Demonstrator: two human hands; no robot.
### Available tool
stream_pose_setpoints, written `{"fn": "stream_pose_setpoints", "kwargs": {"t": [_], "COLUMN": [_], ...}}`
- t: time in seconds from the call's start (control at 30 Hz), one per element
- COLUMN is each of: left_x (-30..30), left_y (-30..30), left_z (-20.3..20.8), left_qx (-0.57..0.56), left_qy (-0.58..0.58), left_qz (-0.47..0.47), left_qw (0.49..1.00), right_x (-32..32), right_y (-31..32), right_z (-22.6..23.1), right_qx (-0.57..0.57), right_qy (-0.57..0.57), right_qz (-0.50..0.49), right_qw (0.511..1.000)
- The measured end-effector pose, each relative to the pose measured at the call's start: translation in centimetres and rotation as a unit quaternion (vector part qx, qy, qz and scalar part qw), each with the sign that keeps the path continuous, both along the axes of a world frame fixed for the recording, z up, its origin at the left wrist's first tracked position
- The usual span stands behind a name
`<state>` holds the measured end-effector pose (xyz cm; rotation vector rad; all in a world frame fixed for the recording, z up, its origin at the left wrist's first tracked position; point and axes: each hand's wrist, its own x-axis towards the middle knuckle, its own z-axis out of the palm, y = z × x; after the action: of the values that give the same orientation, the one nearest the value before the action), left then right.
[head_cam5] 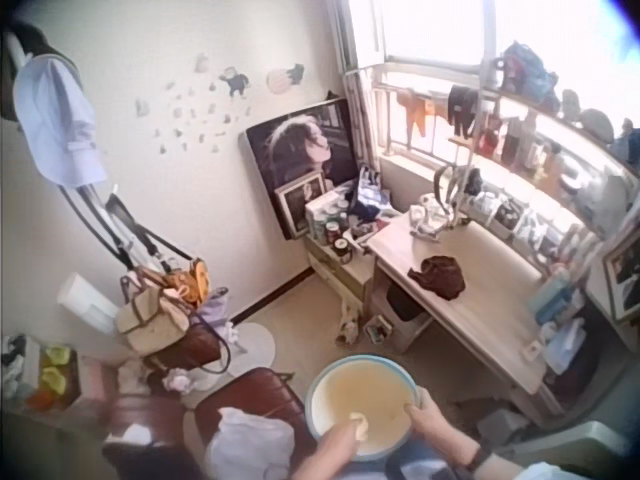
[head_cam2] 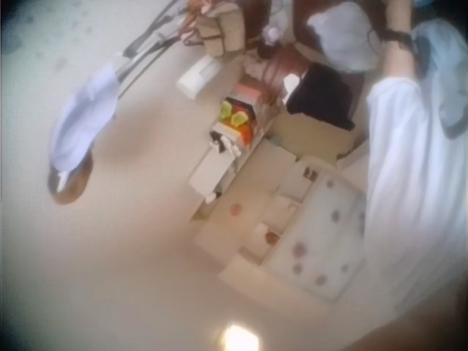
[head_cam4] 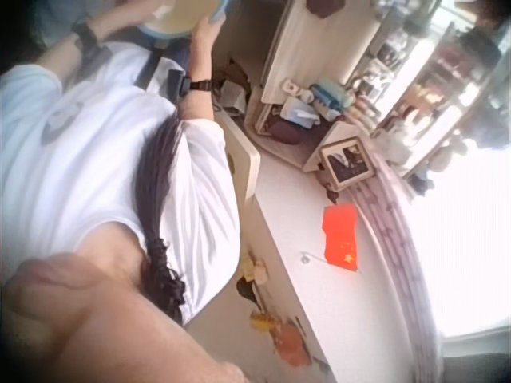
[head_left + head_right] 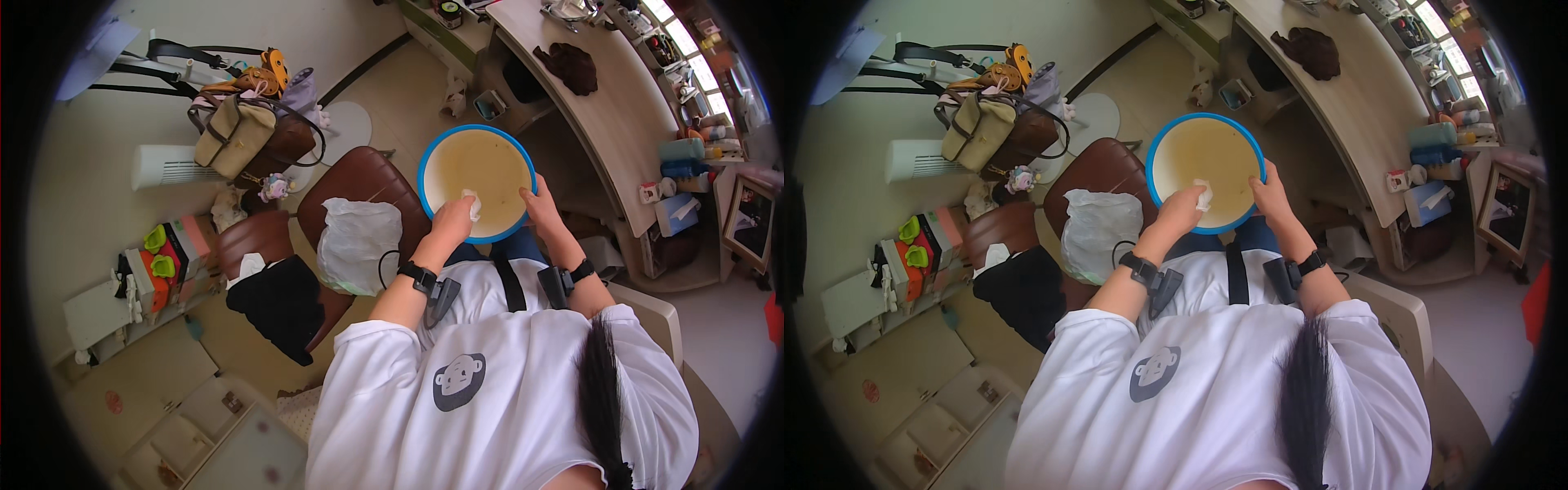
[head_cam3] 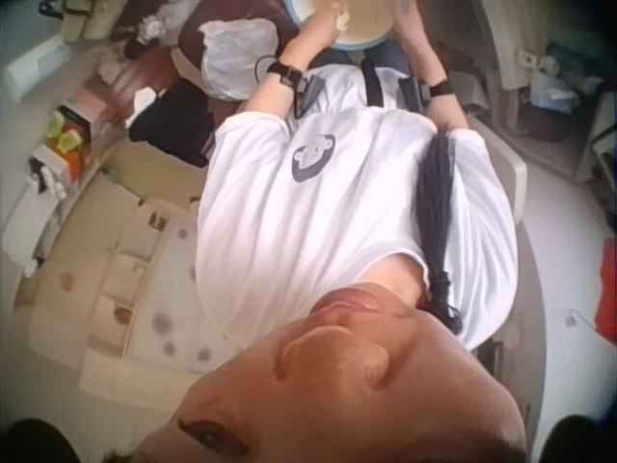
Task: The person washes a bucket in a sink, dries it with a paper towel, and fits a plastic liner into it. They then wipe down a wooden desk and the side of a bed frame using a brown cloth.
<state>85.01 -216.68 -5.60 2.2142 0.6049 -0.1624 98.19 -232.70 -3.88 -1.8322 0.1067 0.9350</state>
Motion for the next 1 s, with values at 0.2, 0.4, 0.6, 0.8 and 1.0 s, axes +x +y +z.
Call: {"fn": "stream_pose_setpoints", "kwargs": {"t": [0.2, 0.4, 0.6, 0.8, 1.0], "left_x": [-0.8, 2.6, 7.9, 15.5, 26.9], "left_y": [0.0, 0.0, 3.9, 11.1, 17.4], "left_z": [-3.9, -3.7, -5.7, -13.7, -27.9], "left_qx": [-0.178, -0.447, -0.523, -0.447, -0.340], "left_qy": [0.119, 0.074, -0.036, -0.112, -0.017], "left_qz": [-0.175, 0.001, 0.150, 0.317, 0.370], "left_qw": [0.961, 0.891, 0.838, 0.829, 0.864], "right_x": [-2.7, -1.8, 4.5, 11.6, 17.0], "right_y": [1.6, 2.1, 3.4, 1.8, -0.1], "right_z": [-3.7, -6.7, -8.3, -19.4, -28.4], "right_qx": [0.015, -0.023, -0.096, -0.076, -0.126], "right_qy": [-0.045, -0.156, 0.121, 0.160, 0.188], "right_qz": [0.048, 0.085, -0.066, -0.150, -0.160], "right_qw": [0.998, 0.984, 0.986, 0.973, 0.961]}}
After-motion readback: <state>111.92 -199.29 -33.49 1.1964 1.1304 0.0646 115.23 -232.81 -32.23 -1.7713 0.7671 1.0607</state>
